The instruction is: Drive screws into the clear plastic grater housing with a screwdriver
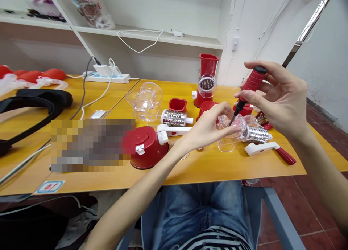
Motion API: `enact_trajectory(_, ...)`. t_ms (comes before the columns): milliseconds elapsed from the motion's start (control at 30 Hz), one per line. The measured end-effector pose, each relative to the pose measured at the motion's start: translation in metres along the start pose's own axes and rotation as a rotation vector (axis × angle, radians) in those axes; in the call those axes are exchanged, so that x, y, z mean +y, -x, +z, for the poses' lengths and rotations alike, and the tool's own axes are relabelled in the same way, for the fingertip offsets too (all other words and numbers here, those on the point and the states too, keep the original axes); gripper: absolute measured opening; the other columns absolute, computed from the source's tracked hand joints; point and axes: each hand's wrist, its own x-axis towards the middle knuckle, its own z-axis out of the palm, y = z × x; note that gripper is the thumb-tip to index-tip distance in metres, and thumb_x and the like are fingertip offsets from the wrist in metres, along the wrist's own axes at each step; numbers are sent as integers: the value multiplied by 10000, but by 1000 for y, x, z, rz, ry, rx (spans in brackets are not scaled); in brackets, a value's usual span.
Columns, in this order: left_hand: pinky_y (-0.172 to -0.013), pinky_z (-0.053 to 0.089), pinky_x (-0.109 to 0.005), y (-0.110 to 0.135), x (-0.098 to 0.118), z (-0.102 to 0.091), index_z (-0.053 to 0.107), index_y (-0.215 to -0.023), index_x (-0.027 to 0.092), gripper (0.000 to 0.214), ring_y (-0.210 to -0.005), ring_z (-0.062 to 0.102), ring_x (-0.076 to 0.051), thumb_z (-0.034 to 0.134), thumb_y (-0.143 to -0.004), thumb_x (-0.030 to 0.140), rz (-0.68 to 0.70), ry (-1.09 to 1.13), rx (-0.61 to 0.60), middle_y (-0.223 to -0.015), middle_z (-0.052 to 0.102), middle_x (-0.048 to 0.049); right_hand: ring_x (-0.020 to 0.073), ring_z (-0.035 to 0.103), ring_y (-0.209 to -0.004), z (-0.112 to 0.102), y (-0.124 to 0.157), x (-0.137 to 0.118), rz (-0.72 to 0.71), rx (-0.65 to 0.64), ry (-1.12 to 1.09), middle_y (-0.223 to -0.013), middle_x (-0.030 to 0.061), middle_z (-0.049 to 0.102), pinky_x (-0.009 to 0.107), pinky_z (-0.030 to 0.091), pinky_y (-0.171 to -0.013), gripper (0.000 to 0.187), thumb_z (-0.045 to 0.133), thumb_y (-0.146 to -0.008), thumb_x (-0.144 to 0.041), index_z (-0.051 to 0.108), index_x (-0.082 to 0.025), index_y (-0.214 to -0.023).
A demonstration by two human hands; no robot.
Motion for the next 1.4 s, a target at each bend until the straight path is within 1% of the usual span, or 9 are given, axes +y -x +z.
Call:
enact_trajectory(100,-1108,457,-427,7,-14,2,533,-1214,189,555,-1228,589,-264,806,-792,425,62,-18,99,-1272,612,-123,175,730,-878,-1,0,3,-4,-11,3,-1030,31,712,372,678,-868,391,783,-849,-315,686,-272,-1226)
enact_trajectory(233,-1234,364,-491,15,-42,14,371,-1458,201,859,-1442,460,-324,820,-751,392,69,46,4,-1526,443,-185,188,742,-910,-2,-2,5,4,-79,-41,-955,21,710,392,676,-892,410,765,-861,-283,655,-257,-1254)
enact_trajectory(400,-1168,444,-500,23,-58,35,341,-1479,212,870,-1353,561,-325,800,-748,320,-52,59,7,-1482,525,-159,192,741,-1050,-8,-4,-1,36,-202,-54,-1057,19,744,354,671,-910,474,751,-873,-227,606,-290,-1320)
enact_trajectory(533,-1158,443,-506,26,-57,45,397,-1420,182,824,-1337,560,-326,823,-740,370,-62,42,132,-1442,546,-175,159,750,-990,-10,-8,-2,38,-266,-77,-1026,7,748,301,667,-894,458,730,-892,-217,598,-284,-1326)
enact_trajectory(700,-1187,406,-528,29,-60,51,365,-1429,190,865,-1374,525,-332,833,-741,424,-87,-13,222,-1464,521,-187,168,752,-950,-5,-12,10,39,-202,-59,-990,-13,744,342,667,-891,470,752,-875,-268,592,-323,-1313)
enact_trajectory(967,-1210,381,-524,31,-64,52,312,-1479,208,924,-1404,491,-331,834,-742,403,-67,-24,250,-1516,467,-184,163,756,-869,2,-9,17,-13,-126,-26,-983,-12,747,295,660,-696,418,804,-818,-258,628,-292,-1195)
enact_trajectory(1133,-1158,440,-521,30,-65,51,357,-1444,230,855,-1326,558,-321,835,-747,359,-16,29,248,-1438,536,-141,162,765,-866,2,-9,9,-24,-104,8,-1058,-2,747,287,659,-689,388,822,-810,-252,642,-275,-1153)
enact_trajectory(1267,-1159,443,-540,29,-67,49,372,-1431,233,845,-1334,559,-328,842,-737,346,-2,73,219,-1447,533,-144,157,756,-896,1,-11,3,-33,-30,-5,-1010,-2,746,296,670,-749,321,784,-856,-252,635,-279,-1139)
enact_trajectory(1400,-1158,445,-553,28,-69,48,375,-1430,238,851,-1338,563,-330,847,-726,325,-4,103,203,-1454,533,-145,160,757,-889,1,-10,4,-21,-41,27,-1000,0,747,310,678,-763,331,780,-851,-237,626,-267,-1143)
